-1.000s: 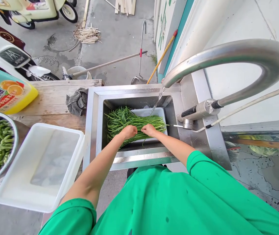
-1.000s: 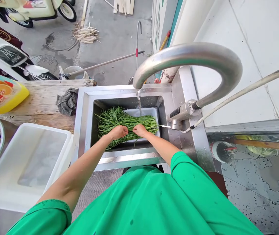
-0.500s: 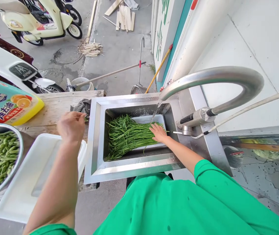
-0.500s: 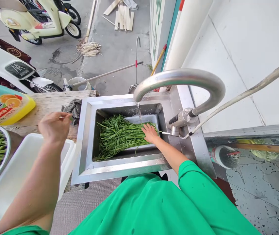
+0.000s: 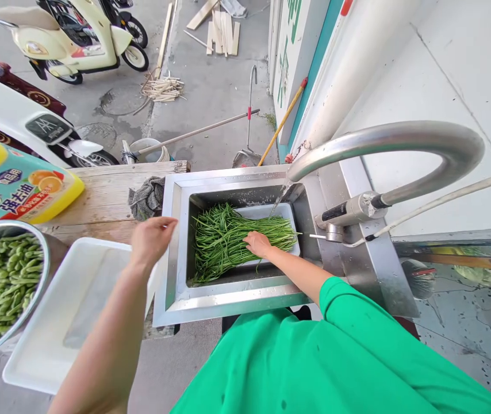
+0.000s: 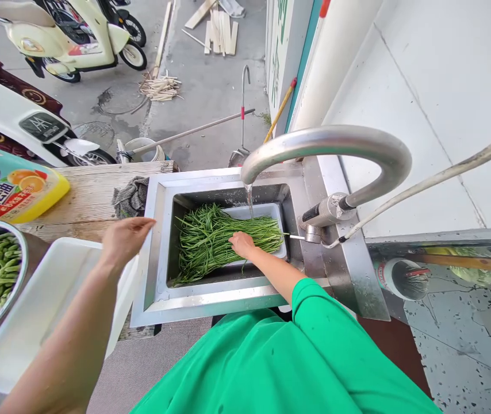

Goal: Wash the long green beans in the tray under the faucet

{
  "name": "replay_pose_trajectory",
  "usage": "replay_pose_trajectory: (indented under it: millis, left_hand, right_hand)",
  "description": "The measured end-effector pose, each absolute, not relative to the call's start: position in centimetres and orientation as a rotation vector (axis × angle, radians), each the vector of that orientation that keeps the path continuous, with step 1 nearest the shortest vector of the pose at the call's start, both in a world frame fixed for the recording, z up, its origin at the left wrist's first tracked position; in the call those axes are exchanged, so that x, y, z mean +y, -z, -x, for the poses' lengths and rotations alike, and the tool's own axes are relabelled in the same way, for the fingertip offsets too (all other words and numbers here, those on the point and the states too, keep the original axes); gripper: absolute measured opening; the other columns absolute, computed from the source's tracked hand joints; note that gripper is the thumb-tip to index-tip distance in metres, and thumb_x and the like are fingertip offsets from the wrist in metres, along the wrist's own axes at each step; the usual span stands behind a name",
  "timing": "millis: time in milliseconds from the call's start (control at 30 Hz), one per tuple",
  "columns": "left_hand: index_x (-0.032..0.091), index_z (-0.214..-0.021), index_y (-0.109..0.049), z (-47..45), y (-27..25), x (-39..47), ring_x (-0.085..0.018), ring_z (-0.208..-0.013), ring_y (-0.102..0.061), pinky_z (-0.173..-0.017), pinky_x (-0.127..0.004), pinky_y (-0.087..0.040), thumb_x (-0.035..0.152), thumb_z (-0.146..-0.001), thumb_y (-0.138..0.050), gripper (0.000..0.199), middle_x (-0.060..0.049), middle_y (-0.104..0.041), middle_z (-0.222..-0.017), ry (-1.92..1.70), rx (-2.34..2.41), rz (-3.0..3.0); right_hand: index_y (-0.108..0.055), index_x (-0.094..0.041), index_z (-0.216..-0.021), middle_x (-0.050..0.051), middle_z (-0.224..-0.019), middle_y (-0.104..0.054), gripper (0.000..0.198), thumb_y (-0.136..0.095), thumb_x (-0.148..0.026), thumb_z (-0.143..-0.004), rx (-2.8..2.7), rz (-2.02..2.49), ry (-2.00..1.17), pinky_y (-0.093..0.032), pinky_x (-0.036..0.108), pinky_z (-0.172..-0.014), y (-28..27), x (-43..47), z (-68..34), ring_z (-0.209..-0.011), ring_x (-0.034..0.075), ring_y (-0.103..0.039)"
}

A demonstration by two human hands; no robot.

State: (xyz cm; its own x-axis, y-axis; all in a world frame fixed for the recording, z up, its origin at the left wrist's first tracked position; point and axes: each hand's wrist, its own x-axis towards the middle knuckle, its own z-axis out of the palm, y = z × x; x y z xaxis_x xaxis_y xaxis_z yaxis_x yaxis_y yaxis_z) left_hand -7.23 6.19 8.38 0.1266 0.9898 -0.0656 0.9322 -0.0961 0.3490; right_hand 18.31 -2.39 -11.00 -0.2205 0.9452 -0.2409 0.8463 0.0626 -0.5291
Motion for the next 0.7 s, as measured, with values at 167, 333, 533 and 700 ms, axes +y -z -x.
replay_pose_trajectory:
  millis: [167, 333, 533, 700]
  left_hand:
    - [0.013, -0.098, -0.069, -0.7, -0.6, 2.4, -0.016, -0.066, -0.065, -0.065, -0.025, -0.049, 0.027, -0.079, -0.054, 0.028, -0.004, -0.071, -0.078, 0.235, 1.260, -1.873]
    - [0.011, -0.092, -0.072, -3.5, 6.5, 2.7, -0.020, -0.085, -0.065, -0.073, -0.024, -0.046, 0.009, -0.076, -0.052, 0.025, -0.011, -0.072, -0.091, 0.310, 1.376, -1.959]
    - [0.015, -0.095, -0.072, -3.9, 8.6, 3.6, -0.022, -0.090, -0.064, -0.075, -0.025, -0.044, 0.016, -0.078, -0.056, 0.023, -0.010, -0.071, -0.094, 0.340, 1.422, -2.068]
    - [0.017, -0.092, -0.071, -4.3, 8.8, 2.9, -0.022, -0.090, -0.063, -0.073, -0.026, -0.043, 0.018, -0.079, -0.055, 0.021, -0.010, -0.069, -0.094, 0.389, 1.437, -2.139]
  right_hand:
    - [-0.071, -0.021, -0.097, 0.006, -0.096, -0.064, 0.025, -0.048, -0.025, -0.089, -2.056, 1.954, -0.862, -0.042, 0.026, -0.074, 12.3, -1.6, -18.0, -0.092, 0.018, -0.058]
    - [-0.070, -0.019, -0.096, 0.006, -0.097, -0.065, 0.023, -0.049, -0.024, -0.088, -1.968, 2.032, -0.840, -0.042, 0.026, -0.076, 12.8, -1.3, -18.0, -0.090, 0.017, -0.059]
    - [-0.068, -0.019, -0.098, 0.005, -0.098, -0.065, 0.021, -0.051, -0.025, -0.087, -1.920, 2.046, -0.838, -0.043, 0.025, -0.075, 12.9, -1.3, -17.9, -0.088, 0.016, -0.060]
    - [-0.064, -0.019, -0.104, 0.004, -0.098, -0.064, 0.023, -0.050, -0.018, -0.085, -1.956, 1.994, -0.813, -0.042, 0.025, -0.077, 12.6, -1.6, -18.2, -0.091, 0.016, -0.057]
